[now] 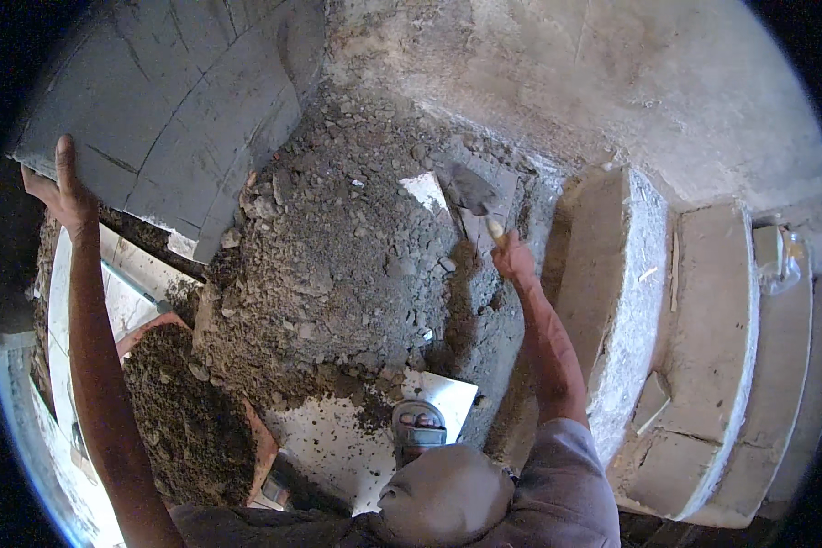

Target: The person scoops mortar into a basin with a trowel, then spreads mortar across the floor and embeds tile fragments into it using the trowel.

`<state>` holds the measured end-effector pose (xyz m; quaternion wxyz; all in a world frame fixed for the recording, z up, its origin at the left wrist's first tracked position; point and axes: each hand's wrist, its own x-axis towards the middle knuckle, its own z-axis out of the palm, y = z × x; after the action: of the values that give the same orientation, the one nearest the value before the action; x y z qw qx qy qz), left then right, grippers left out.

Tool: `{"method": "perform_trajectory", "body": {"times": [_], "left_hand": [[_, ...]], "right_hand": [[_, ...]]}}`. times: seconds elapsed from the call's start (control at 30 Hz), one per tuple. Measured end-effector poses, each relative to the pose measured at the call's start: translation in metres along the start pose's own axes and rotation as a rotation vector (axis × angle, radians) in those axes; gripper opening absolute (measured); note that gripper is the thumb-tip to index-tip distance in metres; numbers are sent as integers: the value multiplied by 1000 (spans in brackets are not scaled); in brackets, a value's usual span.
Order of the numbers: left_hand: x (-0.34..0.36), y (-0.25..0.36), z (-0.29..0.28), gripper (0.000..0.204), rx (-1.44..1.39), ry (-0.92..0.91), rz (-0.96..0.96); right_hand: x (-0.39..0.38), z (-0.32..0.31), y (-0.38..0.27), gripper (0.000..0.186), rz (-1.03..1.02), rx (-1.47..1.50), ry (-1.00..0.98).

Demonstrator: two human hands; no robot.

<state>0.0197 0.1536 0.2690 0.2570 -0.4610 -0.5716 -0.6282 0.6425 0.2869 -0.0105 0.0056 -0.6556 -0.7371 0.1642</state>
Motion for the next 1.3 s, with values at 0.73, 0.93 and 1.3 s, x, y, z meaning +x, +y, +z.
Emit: {"method": "perform_trajectory", "body": {"times": [0.73,0.93,1.3], "left_hand": [[0,13,-4,55,48,-56,159],[1,13,5,49,-136,-62,1],[27,-26,-33,54,184,-147,128]], "right_hand": [[-35,53,79,34,-391,498,-153],[-153,-50,-12,30,-229,-204,-353],[-171,-36,-41,36,-119,204,-89]]}}
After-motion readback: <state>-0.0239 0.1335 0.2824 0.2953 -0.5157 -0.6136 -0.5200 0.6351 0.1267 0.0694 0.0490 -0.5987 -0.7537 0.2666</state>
